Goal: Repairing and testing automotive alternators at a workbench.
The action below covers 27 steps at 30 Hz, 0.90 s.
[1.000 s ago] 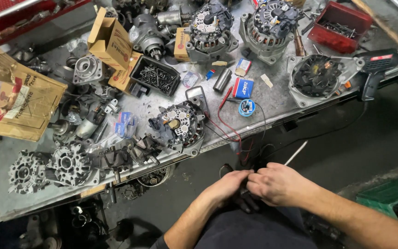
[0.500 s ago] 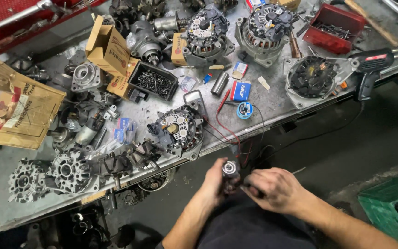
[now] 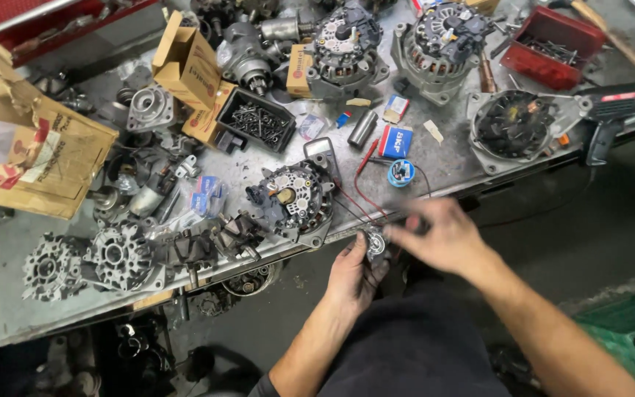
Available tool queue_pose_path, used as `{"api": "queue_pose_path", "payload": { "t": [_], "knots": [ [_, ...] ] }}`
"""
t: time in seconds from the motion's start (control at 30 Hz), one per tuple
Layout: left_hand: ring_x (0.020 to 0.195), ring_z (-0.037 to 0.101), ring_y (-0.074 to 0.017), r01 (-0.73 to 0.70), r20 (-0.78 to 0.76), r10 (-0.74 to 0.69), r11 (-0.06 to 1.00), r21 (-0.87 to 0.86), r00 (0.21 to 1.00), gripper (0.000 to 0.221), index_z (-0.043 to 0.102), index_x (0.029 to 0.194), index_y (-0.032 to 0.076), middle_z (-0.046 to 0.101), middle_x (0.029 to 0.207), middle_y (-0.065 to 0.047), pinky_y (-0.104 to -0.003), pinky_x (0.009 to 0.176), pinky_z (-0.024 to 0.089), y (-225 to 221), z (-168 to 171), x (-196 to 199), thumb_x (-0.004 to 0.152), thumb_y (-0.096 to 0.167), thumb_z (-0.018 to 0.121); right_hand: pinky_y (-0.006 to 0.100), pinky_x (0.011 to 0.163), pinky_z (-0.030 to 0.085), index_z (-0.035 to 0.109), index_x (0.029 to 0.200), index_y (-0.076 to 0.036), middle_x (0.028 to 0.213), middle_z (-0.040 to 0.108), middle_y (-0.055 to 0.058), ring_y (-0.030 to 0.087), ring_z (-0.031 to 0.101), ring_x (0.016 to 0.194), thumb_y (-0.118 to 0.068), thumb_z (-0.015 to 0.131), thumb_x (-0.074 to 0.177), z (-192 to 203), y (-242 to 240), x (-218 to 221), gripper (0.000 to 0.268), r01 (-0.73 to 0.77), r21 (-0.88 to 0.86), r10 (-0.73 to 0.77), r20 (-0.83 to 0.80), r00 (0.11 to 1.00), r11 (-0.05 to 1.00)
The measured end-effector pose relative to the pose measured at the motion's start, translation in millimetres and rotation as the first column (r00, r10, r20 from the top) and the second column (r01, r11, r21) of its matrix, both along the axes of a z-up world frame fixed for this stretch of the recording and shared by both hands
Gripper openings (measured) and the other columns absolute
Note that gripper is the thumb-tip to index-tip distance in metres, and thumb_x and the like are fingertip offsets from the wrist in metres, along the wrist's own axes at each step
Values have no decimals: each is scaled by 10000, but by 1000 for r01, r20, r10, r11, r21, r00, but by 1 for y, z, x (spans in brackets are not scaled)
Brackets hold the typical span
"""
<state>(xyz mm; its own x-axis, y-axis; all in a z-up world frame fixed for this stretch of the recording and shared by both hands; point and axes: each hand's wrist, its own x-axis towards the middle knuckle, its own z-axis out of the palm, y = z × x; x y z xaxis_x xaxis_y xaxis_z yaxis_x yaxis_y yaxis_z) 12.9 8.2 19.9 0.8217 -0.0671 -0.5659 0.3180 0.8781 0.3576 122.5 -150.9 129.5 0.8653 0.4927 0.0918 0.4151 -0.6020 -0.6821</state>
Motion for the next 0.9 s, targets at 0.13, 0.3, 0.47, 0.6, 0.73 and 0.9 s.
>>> {"api": "queue_pose_path", "payload": {
  "t": [0.13,0.3,0.47,0.6,0.73,0.9],
  "knots": [
    [831,708,-146,-85,-105,96,991,103,990,290,666,1096,101,726,961,-23,-348,729,632,-2,12,0,916,319,731,357,717,575,763,1080,-91,880,747,86,249,715,712,-308,823,770,-12,5,-29,383,-112,114,115,-22,993,987],
    [796,708,-186,-118,-14,121,984,133,993,253,651,1031,31,729,950,-77,-363,695,613,0,-23,-1,916,199,802,345,710,562,774,993,-72,799,726,81,237,696,705,-271,818,780,-32,-1,-30,295,-43,125,45,-17,999,991],
    [717,669,-198,-152,-57,175,946,286,983,293,573,977,62,685,889,-63,-390,609,598,-1,-12,25,913,175,836,330,667,554,775,905,-53,718,719,60,192,661,664,-208,830,765,-49,-20,-30,216,118,155,-79,-237,968,981],
    [921,659,-218,-55,-91,73,981,185,993,496,643,1236,95,706,1091,-58,-367,733,496,5,33,87,940,492,670,314,682,523,742,929,-55,816,723,20,130,634,743,-109,804,810,-74,-46,-27,144,334,483,-85,-466,881,809],
    [1198,615,-213,-111,108,94,980,164,990,597,538,1394,135,672,1294,-55,-443,986,492,-9,58,124,902,454,646,335,666,505,668,1043,-98,905,670,29,142,610,755,6,720,857,-78,-62,-27,219,601,734,86,-653,752,316],
    [1145,649,-204,94,195,-489,505,858,850,572,584,1353,14,702,1233,-127,-346,1017,509,-78,12,73,906,338,734,345,673,495,635,1073,-127,927,643,45,146,576,761,1,630,927,-82,-72,-7,194,686,726,188,-668,721,-52]
  ]
}}
